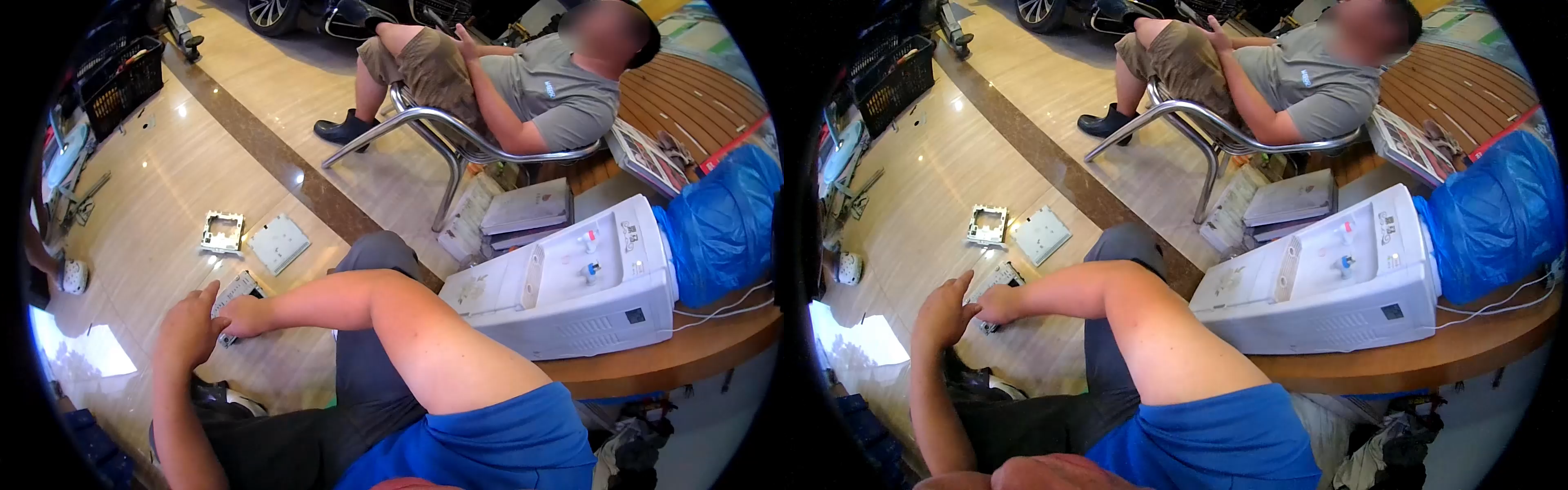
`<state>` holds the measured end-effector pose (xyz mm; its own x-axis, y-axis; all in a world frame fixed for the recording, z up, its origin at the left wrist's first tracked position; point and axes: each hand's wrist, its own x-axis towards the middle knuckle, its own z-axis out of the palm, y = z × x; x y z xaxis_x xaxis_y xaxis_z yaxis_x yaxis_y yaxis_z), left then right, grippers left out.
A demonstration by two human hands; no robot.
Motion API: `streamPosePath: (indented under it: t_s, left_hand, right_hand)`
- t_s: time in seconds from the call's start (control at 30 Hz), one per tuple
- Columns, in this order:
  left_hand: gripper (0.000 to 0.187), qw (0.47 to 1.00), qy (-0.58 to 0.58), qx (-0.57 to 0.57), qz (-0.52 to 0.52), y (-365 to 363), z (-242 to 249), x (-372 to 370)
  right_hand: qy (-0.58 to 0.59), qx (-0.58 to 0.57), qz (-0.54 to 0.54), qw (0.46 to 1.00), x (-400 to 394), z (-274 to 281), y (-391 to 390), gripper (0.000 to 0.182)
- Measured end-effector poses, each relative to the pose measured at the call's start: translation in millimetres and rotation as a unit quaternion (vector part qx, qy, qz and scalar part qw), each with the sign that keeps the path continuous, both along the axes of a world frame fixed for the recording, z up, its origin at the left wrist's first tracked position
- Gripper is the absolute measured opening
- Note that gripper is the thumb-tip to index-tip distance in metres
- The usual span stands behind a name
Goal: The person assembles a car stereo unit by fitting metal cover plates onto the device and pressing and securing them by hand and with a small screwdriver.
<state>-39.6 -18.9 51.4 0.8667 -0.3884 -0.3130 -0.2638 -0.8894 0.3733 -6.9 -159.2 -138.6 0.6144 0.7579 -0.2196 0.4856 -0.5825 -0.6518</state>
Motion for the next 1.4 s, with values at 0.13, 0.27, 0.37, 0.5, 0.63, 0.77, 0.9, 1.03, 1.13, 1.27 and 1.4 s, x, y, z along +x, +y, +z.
streamPosePath:
  t_s: [0.13, 0.27, 0.37, 0.5, 0.63, 0.77, 0.9, 1.03, 1.13, 1.27, 1.4]
  left_hand:
    - [0.061, 1.000, 0.016, -0.014, 0.009, 1, -2, 2]
    - [0.061, 1.000, 0.018, -0.009, 0.020, 4, -3, 3]
    - [0.061, 1.000, 0.020, -0.010, 0.010, 8, -6, 4]
    - [0.058, 1.000, 0.016, 0.002, -0.002, 8, -6, 3]
    - [0.057, 1.000, 0.012, 0.000, -0.002, 10, -8, 5]
    - [0.057, 1.000, 0.012, 0.002, 0.004, 14, -12, 7]
    - [0.058, 0.999, 0.035, -0.004, 0.012, 17, -19, 12]
    - [0.058, 0.999, 0.051, 0.006, 0.017, 18, -18, 16]
    - [0.054, 1.000, 0.018, 0.009, 0.009, 21, -25, 18]
    - [0.053, 1.000, 0.002, 0.005, 0.028, 25, -26, 19]
    - [0.057, 0.997, 0.063, 0.029, 0.031, 28, -28, 28]
  right_hand:
    - [-0.004, -0.012, 0.036, 0.999, 3, -7, 1, 0.043]
    - [0.043, 0.000, 0.001, 0.999, -3, 3, -3, 0.043]
    - [0.033, -0.052, 0.017, 0.998, 0, 3, -4, 0.043]
    - [0.016, -0.077, 0.046, 0.996, 6, 11, -3, 0.041]
    - [-0.022, -0.075, 0.070, 0.994, 5, 10, -5, 0.042]
    - [0.002, -0.070, 0.054, 0.996, 3, 8, -1, 0.047]
    - [-0.003, -0.116, 0.066, 0.991, 7, 26, -7, 0.051]
    - [-0.114, -0.051, 0.093, 0.988, 3, 12, -4, 0.023]
    - [-0.137, -0.031, 0.123, 0.982, 2, 1, -6, 0.022]
    - [-0.117, -0.070, 0.131, 0.982, 6, 9, -5, 0.020]
    - [-0.126, -0.140, 0.143, 0.972, 15, 5, -5, 0.018]
